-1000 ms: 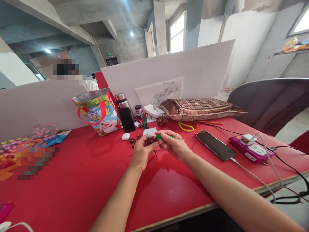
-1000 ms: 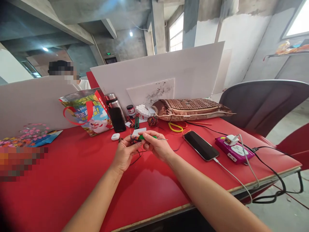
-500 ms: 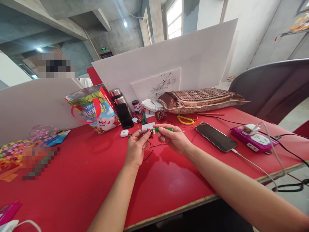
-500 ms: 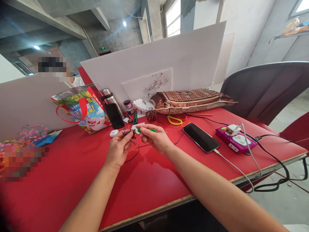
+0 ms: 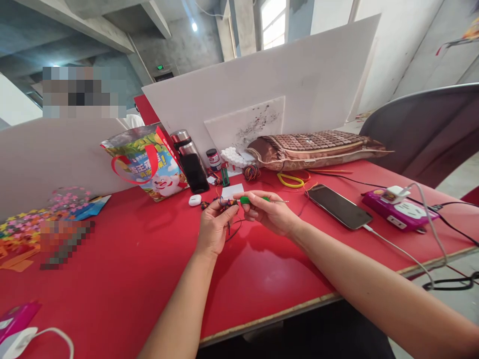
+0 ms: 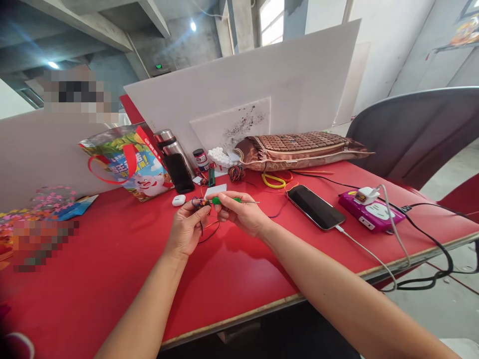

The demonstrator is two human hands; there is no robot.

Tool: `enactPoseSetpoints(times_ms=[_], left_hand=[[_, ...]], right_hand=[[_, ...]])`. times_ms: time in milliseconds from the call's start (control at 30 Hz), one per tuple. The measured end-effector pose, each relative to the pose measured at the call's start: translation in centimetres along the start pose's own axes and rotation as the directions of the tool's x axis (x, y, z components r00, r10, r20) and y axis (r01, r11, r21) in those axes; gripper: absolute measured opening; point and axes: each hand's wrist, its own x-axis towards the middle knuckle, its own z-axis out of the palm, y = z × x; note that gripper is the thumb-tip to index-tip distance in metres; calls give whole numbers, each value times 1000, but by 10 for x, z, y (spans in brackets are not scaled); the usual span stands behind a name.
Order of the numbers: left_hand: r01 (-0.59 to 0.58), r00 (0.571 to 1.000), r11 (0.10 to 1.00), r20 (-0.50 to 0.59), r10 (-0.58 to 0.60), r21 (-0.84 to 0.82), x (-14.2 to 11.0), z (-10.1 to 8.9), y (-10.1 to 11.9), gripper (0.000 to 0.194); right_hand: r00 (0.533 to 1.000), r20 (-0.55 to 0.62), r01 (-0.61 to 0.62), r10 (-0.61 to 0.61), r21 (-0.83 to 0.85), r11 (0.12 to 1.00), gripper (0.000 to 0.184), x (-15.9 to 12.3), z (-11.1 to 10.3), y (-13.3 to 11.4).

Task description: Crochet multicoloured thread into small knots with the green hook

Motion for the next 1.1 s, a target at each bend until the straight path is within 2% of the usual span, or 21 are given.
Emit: enactPoseSetpoints(times_ms=[333,700,900,1100], left_hand=[[-6,1000,1000,-19,6,19,-1,-2,-2,34],[-13,1000,1000,-24,13,5,-2,-2,-1,35],[4,999,1000,-33,-4,-2,-4,-1,-1,37],[41,999,999,-26,-41,0,-4,-2,-1,31]], right_hand=[[1000,28,11,-10,-24,1000,29,0,-1,-1],[1000,-17,13,-14,-17,1000,33,1,-3,1],[1000,-26,10,-10,-5,1000,28,2,-6,2],[999,-49,19,-19,-1,1000,29,2,-4,5]])
